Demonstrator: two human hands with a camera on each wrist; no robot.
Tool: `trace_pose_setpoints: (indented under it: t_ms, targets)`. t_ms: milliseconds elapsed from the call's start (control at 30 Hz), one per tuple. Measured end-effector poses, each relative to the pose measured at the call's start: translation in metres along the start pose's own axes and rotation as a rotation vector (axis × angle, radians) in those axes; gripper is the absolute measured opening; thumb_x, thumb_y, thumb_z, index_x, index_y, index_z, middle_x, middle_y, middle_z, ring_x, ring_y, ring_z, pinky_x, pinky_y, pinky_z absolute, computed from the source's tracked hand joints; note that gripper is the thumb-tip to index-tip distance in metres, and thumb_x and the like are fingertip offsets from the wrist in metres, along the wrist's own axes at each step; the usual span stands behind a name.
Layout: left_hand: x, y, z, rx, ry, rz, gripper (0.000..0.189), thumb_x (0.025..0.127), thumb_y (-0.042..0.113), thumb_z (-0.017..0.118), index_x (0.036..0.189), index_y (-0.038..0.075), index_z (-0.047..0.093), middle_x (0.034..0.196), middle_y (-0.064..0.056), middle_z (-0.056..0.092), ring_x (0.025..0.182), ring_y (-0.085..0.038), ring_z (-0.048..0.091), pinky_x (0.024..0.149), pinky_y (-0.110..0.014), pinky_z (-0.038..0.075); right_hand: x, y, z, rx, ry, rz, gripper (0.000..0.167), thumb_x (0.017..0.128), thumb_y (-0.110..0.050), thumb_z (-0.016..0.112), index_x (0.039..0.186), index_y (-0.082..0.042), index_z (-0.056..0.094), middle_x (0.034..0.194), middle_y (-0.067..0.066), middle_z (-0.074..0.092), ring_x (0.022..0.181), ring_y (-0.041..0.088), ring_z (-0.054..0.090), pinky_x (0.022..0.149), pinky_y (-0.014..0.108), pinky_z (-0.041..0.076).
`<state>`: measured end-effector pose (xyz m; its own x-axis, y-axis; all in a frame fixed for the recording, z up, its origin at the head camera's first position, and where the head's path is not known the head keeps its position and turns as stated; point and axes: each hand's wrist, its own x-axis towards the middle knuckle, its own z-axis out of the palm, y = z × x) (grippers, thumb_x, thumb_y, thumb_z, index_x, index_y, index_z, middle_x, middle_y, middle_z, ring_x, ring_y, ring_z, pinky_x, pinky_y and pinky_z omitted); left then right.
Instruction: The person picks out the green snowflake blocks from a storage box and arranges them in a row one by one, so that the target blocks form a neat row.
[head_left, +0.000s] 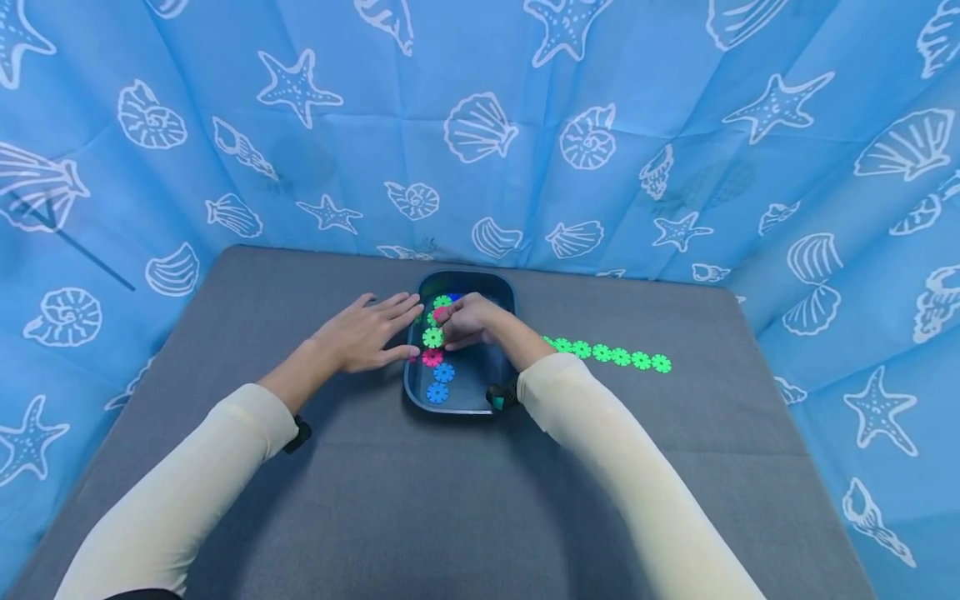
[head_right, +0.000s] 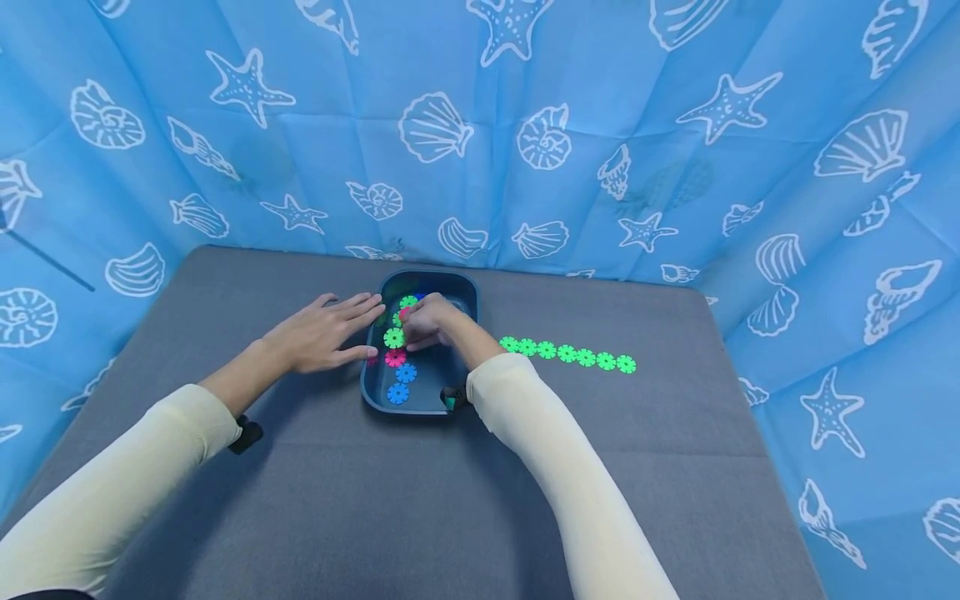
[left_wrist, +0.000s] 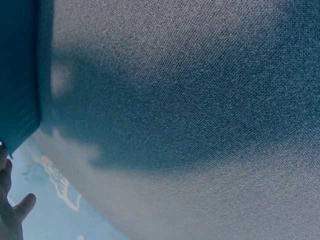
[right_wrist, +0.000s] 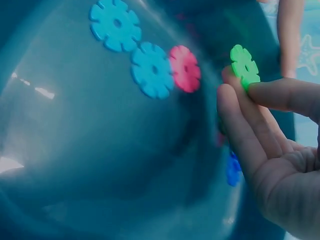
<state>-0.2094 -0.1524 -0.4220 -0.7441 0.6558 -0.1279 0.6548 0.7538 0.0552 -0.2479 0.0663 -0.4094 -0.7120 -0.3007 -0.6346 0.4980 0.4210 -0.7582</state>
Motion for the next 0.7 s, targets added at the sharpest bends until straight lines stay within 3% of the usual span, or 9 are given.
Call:
trace_pose_setpoints:
  t_ms: [367, 500, 700]
  targets:
    - [0.001, 0.002, 0.000, 0.004, 0.008, -0.007, 0.080, 0.098, 0.062, 0.045, 0.158, 0.011, 0.028, 0.164, -0.010, 0.023, 0.150, -0.029, 0.021, 0.115, -0.063, 0.020, -0.043, -0.002, -0.054, -0.085, 0.078, -0.144, 0.043, 0.087, 0.009, 0.062, 0.129, 0.009, 0.057, 0.102, 0.019, 0.063, 0.085, 0.029, 0.071, 0.094, 0.049, 0.052]
    - [0.000, 0.002, 0.001, 0.007, 0.011, -0.001, 0.080, 0.099, 0.062, 0.044, 0.158, 0.011, 0.028, 0.164, -0.010, 0.023, 0.150, -0.029, 0.021, 0.115, -0.063, 0.021, -0.058, 0.010, -0.079, -0.127, 0.119, -0.126, 0.043, 0.086, 0.007, 0.063, 0.129, 0.008, 0.057, 0.102, 0.019, 0.065, 0.088, 0.031, 0.071, 0.093, 0.047, 0.054]
    - [-0.001, 0.002, 0.000, -0.004, 0.017, -0.002, 0.079, 0.099, 0.060, 0.046, 0.158, 0.010, 0.029, 0.164, -0.010, 0.023, 0.150, -0.029, 0.021, 0.115, -0.063, 0.021, -0.079, 0.037, -0.125, -0.117, 0.161, -0.083, 0.045, 0.088, 0.006, 0.063, 0.132, 0.010, 0.053, 0.096, 0.018, 0.068, 0.080, 0.025, 0.073, 0.086, 0.041, 0.057]
